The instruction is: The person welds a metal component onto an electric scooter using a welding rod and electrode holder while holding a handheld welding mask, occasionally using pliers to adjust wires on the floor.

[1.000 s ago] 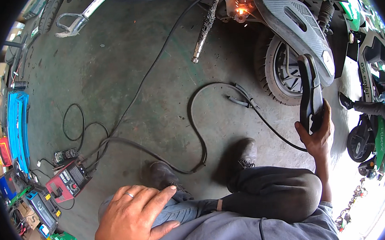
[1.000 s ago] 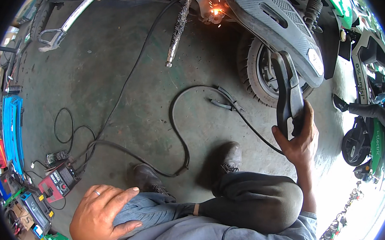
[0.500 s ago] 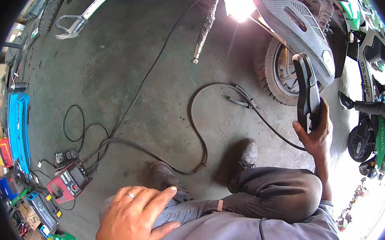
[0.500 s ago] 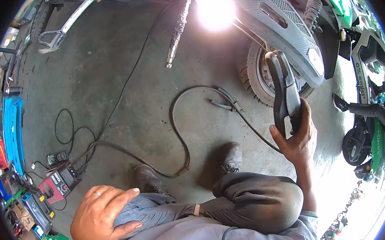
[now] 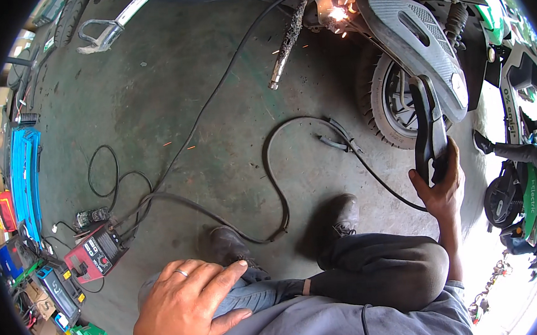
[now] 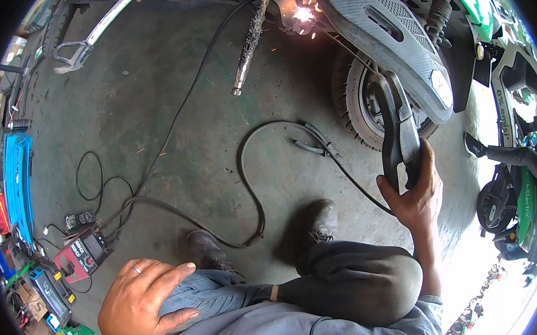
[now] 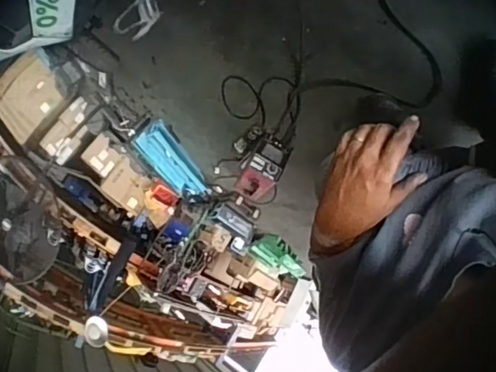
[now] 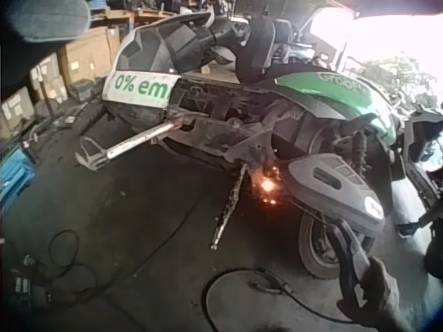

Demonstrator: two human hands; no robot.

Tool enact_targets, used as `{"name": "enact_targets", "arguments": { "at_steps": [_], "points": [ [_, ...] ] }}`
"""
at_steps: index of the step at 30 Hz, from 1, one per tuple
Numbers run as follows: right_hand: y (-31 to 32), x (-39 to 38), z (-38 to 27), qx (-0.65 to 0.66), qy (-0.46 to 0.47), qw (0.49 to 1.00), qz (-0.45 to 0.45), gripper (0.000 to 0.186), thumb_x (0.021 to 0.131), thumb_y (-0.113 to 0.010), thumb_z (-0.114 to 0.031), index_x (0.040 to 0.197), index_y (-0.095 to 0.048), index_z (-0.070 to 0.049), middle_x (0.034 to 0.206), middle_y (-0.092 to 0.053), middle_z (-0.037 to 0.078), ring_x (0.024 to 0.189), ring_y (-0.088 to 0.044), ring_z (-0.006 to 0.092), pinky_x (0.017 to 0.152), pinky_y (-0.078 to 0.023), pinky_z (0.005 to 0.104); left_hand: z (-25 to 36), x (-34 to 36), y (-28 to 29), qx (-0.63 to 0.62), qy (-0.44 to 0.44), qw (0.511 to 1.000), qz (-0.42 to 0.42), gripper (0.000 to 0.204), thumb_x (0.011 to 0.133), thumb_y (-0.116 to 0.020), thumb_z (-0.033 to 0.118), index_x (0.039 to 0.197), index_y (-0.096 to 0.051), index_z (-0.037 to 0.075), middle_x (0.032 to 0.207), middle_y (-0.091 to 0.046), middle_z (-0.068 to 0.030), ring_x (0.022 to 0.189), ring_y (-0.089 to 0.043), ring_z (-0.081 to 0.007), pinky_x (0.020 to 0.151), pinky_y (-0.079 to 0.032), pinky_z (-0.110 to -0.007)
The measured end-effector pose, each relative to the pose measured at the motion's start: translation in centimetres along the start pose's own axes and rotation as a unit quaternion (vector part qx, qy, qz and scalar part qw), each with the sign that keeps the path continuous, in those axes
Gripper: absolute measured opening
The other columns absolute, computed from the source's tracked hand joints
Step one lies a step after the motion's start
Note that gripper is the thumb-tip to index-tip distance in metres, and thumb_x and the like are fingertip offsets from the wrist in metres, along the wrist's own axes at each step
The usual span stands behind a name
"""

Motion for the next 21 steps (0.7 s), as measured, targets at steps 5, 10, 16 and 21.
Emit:
{"name": "enact_targets", "arguments": {
  "at_steps": [5, 10, 16, 21],
  "points": [
    [-0.12, -0.08, 0.17, 0.005, -0.004, 1.000, 0.000, 0.085, 0.066, -0.082, -0.018, 0.137, -0.040, 0.000, 0.083, -0.057, 0.010, 0.074, -0.055, 0.0185, 0.070, -0.048, 0.0311, -0.10, 0.01, -0.02, -0.002, -0.004, 1.000, 0.002, 0.060, 0.073, -0.075, 0.044, 0.118, -0.063, 0.006, 0.098, -0.065, -0.0079, 0.090, -0.060, -0.0279, 0.085, -0.044, -0.041],
    [-0.21, -0.09, 0.25, 0.003, -0.014, 1.000, -0.009, 0.086, 0.066, -0.082, -0.016, 0.138, -0.039, 0.000, 0.084, -0.056, 0.010, 0.075, -0.054, 0.0179, 0.070, -0.048, 0.0306, -0.09, 0.07, 0.03, -0.013, -0.001, 1.000, 0.003, 0.059, 0.072, -0.076, 0.043, 0.117, -0.064, 0.006, 0.097, -0.065, -0.0077, 0.089, -0.060, -0.0275, 0.084, -0.044, -0.041],
    [-0.35, -0.21, 0.49, 0.020, -0.010, 1.000, -0.005, 0.086, 0.067, -0.082, -0.015, 0.140, -0.038, 0.000, 0.085, -0.054, 0.008, 0.077, -0.052, 0.0167, 0.070, -0.047, 0.0294, -0.05, 0.06, 0.05, -0.010, -0.005, 1.000, 0.009, 0.059, 0.072, -0.076, 0.042, 0.117, -0.064, 0.006, 0.097, -0.065, -0.0075, 0.089, -0.060, -0.0271, 0.084, -0.045, -0.041],
    [-0.39, -0.20, 0.56, 0.022, -0.013, 1.000, -0.007, 0.086, 0.067, -0.082, -0.015, 0.139, -0.038, 0.000, 0.085, -0.054, 0.008, 0.077, -0.052, 0.0165, 0.070, -0.047, 0.0294, -0.09, 0.08, 0.05, -0.010, -0.004, 1.000, 0.007, 0.059, 0.072, -0.076, 0.042, 0.117, -0.064, 0.006, 0.097, -0.065, -0.0073, 0.089, -0.060, -0.0270, 0.084, -0.045, -0.041]
  ]
}}
Point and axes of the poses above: each hand's wrist, its own x-axis towards the middle knuckle, its own y-axis out of the back of the hand, z = x × y, the point moved 5 cm from there along x, towards the middle knuckle
